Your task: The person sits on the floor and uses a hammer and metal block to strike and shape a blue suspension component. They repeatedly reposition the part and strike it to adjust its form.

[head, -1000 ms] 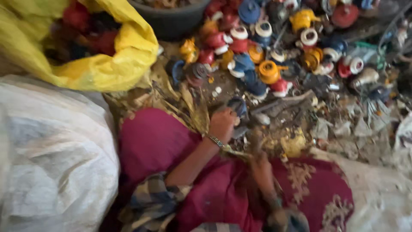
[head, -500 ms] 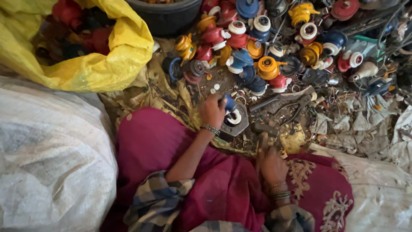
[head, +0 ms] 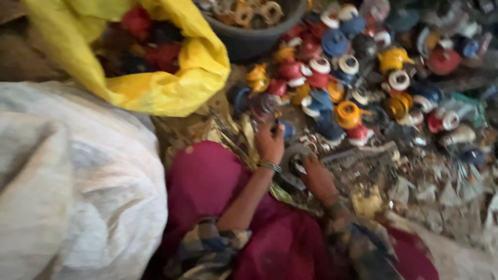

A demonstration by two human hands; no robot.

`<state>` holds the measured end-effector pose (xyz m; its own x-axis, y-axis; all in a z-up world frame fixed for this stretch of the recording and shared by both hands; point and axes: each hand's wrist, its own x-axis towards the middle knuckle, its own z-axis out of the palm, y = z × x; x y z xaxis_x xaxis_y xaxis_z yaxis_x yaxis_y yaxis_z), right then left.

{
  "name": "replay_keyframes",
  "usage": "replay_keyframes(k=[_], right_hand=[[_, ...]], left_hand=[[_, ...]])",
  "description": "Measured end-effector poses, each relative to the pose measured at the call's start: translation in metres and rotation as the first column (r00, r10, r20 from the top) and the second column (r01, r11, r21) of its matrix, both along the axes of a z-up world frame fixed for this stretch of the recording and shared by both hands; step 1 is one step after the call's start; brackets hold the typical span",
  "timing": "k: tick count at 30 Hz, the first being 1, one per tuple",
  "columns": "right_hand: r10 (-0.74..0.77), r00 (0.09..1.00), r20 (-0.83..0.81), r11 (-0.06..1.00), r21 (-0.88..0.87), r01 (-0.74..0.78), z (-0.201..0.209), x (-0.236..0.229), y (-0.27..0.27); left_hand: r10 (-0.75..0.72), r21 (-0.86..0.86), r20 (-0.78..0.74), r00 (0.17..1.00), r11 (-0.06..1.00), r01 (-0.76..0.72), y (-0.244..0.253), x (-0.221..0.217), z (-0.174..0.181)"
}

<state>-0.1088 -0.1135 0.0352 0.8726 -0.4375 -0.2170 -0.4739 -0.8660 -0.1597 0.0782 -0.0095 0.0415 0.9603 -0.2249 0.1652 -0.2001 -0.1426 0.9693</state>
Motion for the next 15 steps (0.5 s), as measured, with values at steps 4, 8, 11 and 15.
replay_keyframes(k=[4, 8, 11, 15], right_hand=[[0.022, 0.990, -0.142, 0.996, 0.086, -0.010, 0.026, 0.027, -0.043], [-0.015, 0.996, -0.089, 0.987, -0.162, 0.001, 0.129, 0.103, -0.084], [0.028, 0.866, 0.500, 0.984, -0.165, 0.064, 0.229, 0.125, -0.081], [0.077, 0.743, 0.664, 0.995, -0.097, -0.016, 0.276, 0.116, -0.029]], left_hand=[[0.025, 0.012, -0.126, 0.992, 1.000, -0.024, -0.012, -0.001, -0.006], [0.024, -0.062, -0.112, 0.993, 0.998, -0.031, -0.017, 0.000, -0.011], [-0.038, -0.085, -0.191, 0.981, 0.996, 0.022, -0.015, 0.001, -0.013], [-0.083, -0.096, -0.209, 0.974, 0.993, 0.064, -0.012, 0.004, -0.010]])
